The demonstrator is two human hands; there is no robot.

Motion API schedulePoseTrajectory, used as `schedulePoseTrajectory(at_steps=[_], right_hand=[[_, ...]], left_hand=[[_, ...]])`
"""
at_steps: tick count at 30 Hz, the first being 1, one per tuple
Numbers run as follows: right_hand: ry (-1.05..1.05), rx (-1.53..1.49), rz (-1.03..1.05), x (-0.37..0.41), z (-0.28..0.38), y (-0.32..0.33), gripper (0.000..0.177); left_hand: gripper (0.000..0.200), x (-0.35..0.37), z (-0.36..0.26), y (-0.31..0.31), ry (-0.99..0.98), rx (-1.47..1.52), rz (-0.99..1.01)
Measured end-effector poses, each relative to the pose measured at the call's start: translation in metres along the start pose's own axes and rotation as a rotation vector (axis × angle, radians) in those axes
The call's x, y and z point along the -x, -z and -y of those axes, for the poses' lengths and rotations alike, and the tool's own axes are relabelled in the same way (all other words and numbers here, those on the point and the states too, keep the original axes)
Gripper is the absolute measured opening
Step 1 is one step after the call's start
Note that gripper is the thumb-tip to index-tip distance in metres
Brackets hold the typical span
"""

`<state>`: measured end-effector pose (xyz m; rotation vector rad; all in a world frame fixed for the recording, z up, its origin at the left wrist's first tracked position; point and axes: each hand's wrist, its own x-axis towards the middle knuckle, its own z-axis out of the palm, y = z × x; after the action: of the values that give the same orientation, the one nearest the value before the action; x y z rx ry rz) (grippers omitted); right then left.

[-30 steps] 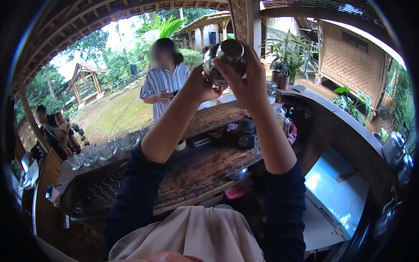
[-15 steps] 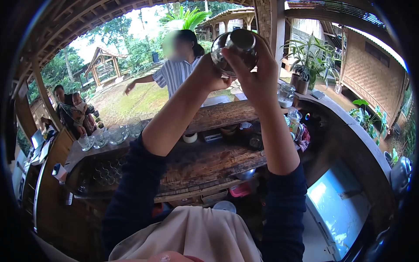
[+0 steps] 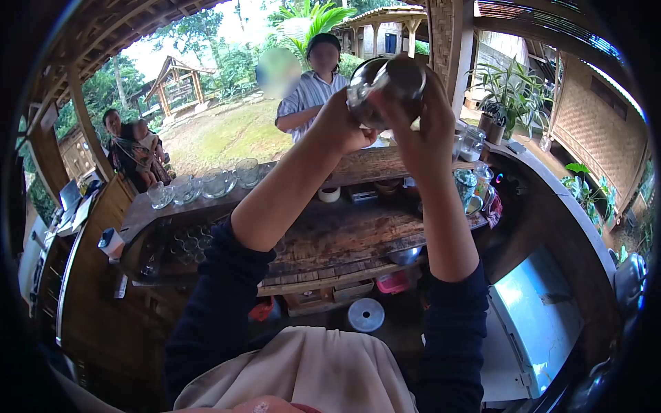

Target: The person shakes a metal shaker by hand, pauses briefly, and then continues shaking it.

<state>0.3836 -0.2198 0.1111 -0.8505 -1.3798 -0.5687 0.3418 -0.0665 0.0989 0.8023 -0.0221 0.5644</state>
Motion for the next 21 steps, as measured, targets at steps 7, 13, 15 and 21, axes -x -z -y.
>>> schedulePoseTrajectory(at_steps=[7, 13, 15, 21], right_hand=[[0.718, 0.13, 0.05, 0.028, 0.061, -0.008, 0.04], [-0.029, -0.025, -0.061, 0.031, 0.053, -0.033, 0.047], [-0.09, -0.106, -0.037, 0.029, 0.061, -0.027, 0.046], [0.647, 0.154, 0.017, 0.06, 0.074, -0.011, 0.036]], left_hand=[[0.04, 0.121, -0.001, -0.039, -0.567, -0.135, 0.795], [0.042, 0.053, -0.011, 0.019, -0.083, -0.291, 0.303], [0.038, 0.038, 0.002, 0.046, -0.446, -1.091, 0.29], [0.031, 0.15, -0.012, -0.037, -0.475, -0.033, 0.679]])
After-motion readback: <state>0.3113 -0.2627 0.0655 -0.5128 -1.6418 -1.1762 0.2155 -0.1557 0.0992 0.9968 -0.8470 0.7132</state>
